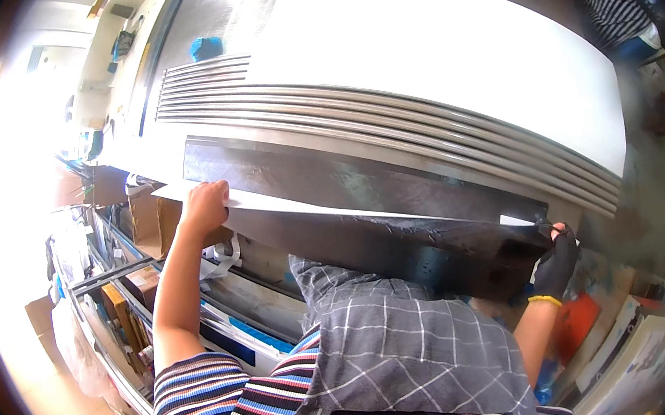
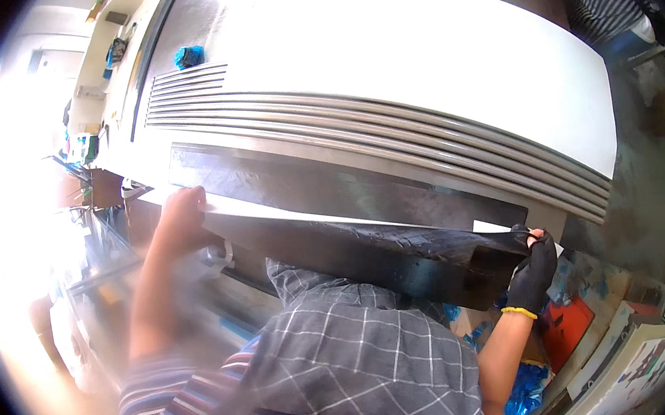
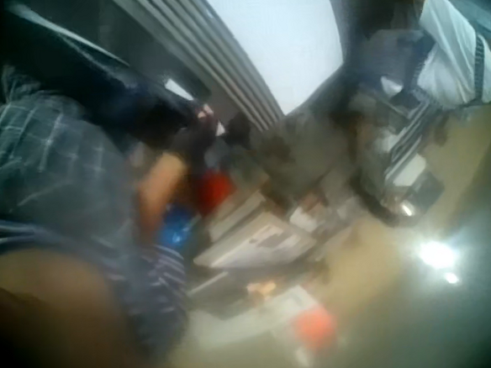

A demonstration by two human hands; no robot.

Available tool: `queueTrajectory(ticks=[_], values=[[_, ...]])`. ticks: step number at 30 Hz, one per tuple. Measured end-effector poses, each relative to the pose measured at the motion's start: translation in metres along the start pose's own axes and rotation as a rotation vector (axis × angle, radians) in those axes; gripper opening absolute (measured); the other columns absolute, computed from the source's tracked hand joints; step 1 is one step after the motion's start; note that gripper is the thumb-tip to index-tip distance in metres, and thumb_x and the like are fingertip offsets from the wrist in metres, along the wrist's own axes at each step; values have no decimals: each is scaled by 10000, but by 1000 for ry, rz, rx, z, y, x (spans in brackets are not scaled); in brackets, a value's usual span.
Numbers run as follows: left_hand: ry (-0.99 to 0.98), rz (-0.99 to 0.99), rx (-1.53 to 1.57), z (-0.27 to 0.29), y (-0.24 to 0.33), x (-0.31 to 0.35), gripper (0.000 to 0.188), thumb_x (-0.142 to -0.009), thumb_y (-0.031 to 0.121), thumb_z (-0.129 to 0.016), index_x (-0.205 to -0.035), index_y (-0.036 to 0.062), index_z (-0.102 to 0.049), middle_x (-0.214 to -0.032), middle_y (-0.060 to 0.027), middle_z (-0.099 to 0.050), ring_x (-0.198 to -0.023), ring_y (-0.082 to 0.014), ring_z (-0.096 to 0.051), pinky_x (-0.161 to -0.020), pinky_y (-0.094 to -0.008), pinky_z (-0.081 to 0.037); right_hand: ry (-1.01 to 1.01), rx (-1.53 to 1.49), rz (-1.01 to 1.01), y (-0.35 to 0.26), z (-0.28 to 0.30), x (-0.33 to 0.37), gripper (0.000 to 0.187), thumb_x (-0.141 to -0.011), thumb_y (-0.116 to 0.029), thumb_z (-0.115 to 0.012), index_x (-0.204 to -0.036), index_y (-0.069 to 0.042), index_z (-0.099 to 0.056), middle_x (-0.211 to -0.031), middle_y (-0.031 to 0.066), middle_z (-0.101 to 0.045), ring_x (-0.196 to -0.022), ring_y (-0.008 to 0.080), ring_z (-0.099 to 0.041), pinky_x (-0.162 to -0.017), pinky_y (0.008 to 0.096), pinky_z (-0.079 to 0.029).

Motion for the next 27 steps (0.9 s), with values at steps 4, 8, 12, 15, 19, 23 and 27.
queueTrajectory(ticks=[4, 8, 12, 15, 19, 23, 27], values=[[-98, -162, -51, -27, -49, -23, 340, -717, 93, -588, -1021, 165, -721, -925, -128, -698, -949, -338, -629, -849, -416, -499, 20, -122, -142, 7, -9, -10, 99, -873, -71, -530, -929, -33, -602, -900, 14, -596, -864, 116, -551, -823, 236, -421], [-82, 12, 126, -6, -13, 10, 330, -720, 72, -584, -1006, 137, -735, -987, -150, -697, -957, -337, -647, -862, -417, -510, 68, -128, -165, 1, -15, -6, 108, -887, -95, -537, -937, -34, -611, -883, 2, -595, -854, 100, -545, -808, 227, -419], [222, 31, 102, -86, -35, 75, 344, -708, 13, -586, -1007, 112, -723, -1051, -144, -688, -971, -321, -658, -863, -411, -518, 47, -142, -232, 9, -5, -12, 110, -890, -106, -544, -944, -42, -616, -880, 0, -599, -875, 98, -563, -827, 229, -431], [312, 180, 171, -74, 12, 125, 292, -688, -5, -589, -944, 89, -693, -1023, -111, -696, -971, -298, -660, -818, -400, -528, 41, -363, -281, 14, 0, -13, 112, -883, -113, -551, -944, -46, -618, -902, 16, -617, -911, 120, -585, -846, 241, -441], [610, 238, 101, -10, 18, 146, 199, -615, -37, -624, -765, 93, -620, -870, -96, -670, -862, -313, -647, -742, -404, -516, 15, -413, -217, 5, 13, -8, 129, -881, -125, -550, -956, -40, -612, -951, 58, -645, -935, 171, -605, -869, 269, -449], [914, 77, -10, 79, 15, 131, 235, -579, -29, -670, -767, 106, -634, -884, -81, -649, -932, -308, -615, -833, -413, -451, 116, -448, -49, -58, 18, 17, 184, -902, -148, -542, -1016, -13, -596, -966, 82, -631, -917, 217, -610, -855, 321, -474], [1140, 83, -160, 111, -66, 85, 300, -623, -14, -692, -891, 121, -688, -1054, -102, -636, -1032, -275, -611, -899, -394, -468, 206, 549, 463, -118, 43, 1, 293, -955, -238, -535, -1037, 30, -623, -967, 95, -648, -927, 201, -608, -860, 324, -470]])
Point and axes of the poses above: each hand's wrist, its own x-axis away from the middle knuckle, its own z-axis out of the back of the hand, y = z × x, the point moved 1 cm from there along -x, towards the middle knuckle
